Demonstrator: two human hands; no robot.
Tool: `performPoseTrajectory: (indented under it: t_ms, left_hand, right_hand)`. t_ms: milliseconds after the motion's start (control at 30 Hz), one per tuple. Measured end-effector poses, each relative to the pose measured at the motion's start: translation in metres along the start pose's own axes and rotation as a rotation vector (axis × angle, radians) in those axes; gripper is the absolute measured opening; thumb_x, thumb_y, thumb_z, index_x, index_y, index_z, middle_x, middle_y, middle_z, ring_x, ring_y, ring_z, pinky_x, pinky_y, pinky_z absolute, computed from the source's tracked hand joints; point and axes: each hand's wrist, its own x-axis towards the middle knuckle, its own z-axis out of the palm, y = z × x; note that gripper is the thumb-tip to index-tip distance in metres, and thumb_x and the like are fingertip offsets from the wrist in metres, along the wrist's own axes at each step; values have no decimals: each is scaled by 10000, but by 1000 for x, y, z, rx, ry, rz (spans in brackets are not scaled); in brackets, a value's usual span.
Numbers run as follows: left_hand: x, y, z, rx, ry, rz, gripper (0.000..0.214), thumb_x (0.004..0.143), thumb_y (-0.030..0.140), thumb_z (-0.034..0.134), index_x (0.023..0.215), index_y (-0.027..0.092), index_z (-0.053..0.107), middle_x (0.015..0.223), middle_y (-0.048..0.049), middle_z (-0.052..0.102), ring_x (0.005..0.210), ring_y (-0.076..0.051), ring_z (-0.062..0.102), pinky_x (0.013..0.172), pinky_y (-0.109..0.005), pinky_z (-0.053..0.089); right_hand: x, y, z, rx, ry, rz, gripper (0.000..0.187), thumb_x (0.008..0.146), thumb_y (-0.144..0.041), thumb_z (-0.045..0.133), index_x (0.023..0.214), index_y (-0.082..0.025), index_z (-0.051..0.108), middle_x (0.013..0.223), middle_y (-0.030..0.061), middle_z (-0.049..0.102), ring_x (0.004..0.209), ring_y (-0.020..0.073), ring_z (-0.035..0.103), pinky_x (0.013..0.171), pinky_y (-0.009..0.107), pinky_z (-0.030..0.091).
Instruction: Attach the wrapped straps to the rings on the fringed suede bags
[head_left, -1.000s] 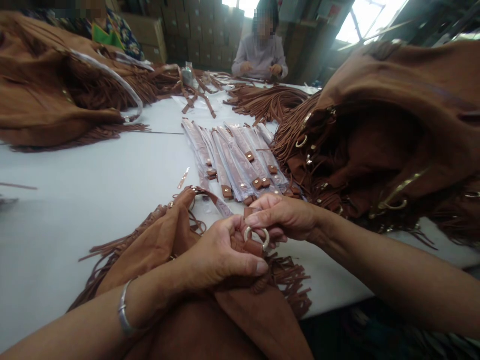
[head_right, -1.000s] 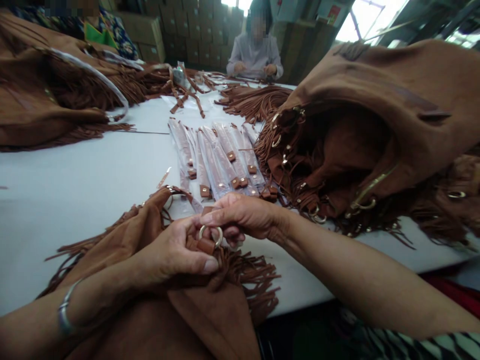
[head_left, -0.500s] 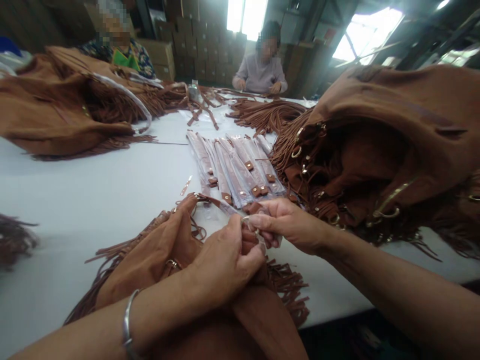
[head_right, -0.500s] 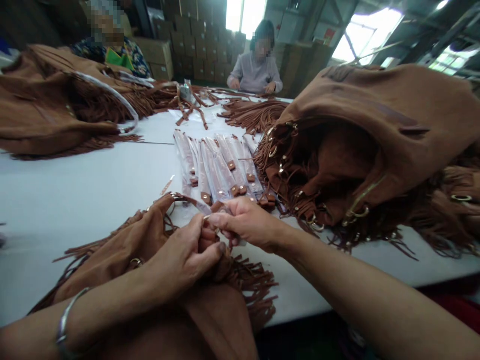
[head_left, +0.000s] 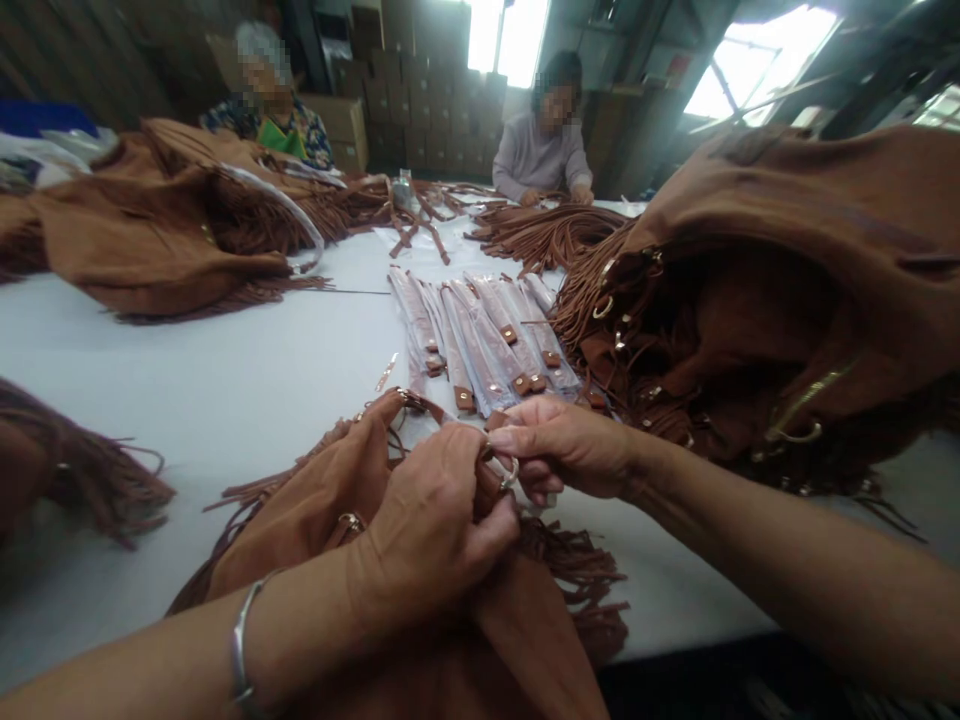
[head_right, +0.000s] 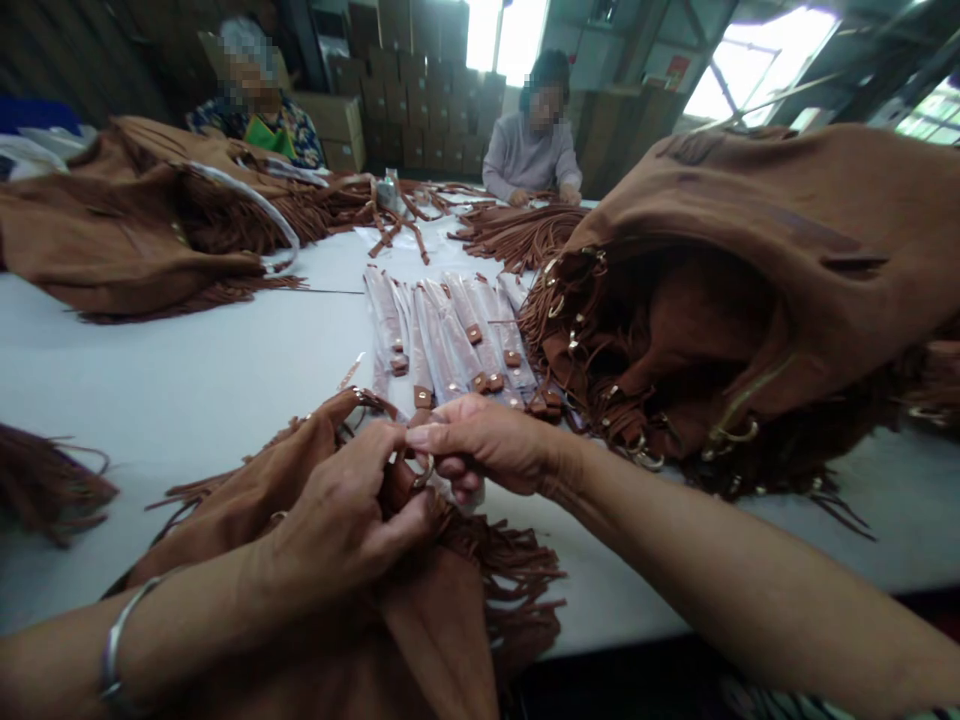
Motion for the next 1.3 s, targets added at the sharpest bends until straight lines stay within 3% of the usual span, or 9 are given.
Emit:
performPoseTrajectory:
  t_ms: [167,300,500,600,767,900,1133,1300]
  left_hand:
    - [0,-8,4,-188,-91,-173,106,844,262,420,814,176,365,743,1,489,668,-135,454,623,-270,338]
    - [0,-12,3,-205,-120,-194,171,869,323,419,797,176,368,720,7,484,647,-133,442,614,-272,326]
    - [-1,-20,2,-353,-141,-202,244,888,406,423,826,170,407,716,7,490,656,-125,447,617,-251,344]
    - [-5,-27,4,-375,-159,-254,268,894,425,402,809,171,396,737,5,467,684,-133,434,632,-262,337]
    - [-6,-32,12,-542,-188,-312,304,913,460,337,878,163,391,838,-18,491,799,-156,461,725,-281,353]
    - [-3,-35,16,-581,-170,-334,319,901,467,361,846,155,396,806,-12,464,777,-149,447,705,-275,353]
    - [-4,-41,16,-699,-166,-269,262,894,414,423,897,153,436,798,-4,526,725,-125,477,674,-247,391]
    - [-2,-39,13,-802,-191,-133,201,886,330,486,1020,180,472,1083,-19,543,1012,-135,500,928,-246,377]
  right_hand:
    - [-5,6,7,-185,156,-129,332,822,-402,574,719,-107,464,575,-13,449,468,58,428,447,144,361]
    - [-19,8,-2,-244,133,-74,290,849,-351,542,1007,-117,473,677,8,514,543,75,474,496,150,382]
    - [-13,26,-8,-279,76,-150,285,880,-353,520,960,-79,532,745,48,560,651,90,520,625,187,414]
    - [-9,29,-15,-373,90,-132,321,901,-378,477,977,-70,528,656,15,515,591,81,482,570,175,383]
    - [-10,22,-24,-249,24,-51,321,891,-333,465,1056,-60,491,767,60,546,622,94,509,565,183,398]
    - [-6,23,-25,-39,66,-28,353,803,-230,487,1092,-25,494,769,100,587,550,91,513,519,178,394]
    - [3,32,-28,19,-1,-70,562,820,-251,576,1294,-55,347,869,112,601,610,97,553,573,188,432]
    - [3,31,-33,-151,-31,22,717,837,-336,597,1390,-96,209,911,87,569,630,93,547,571,193,446]
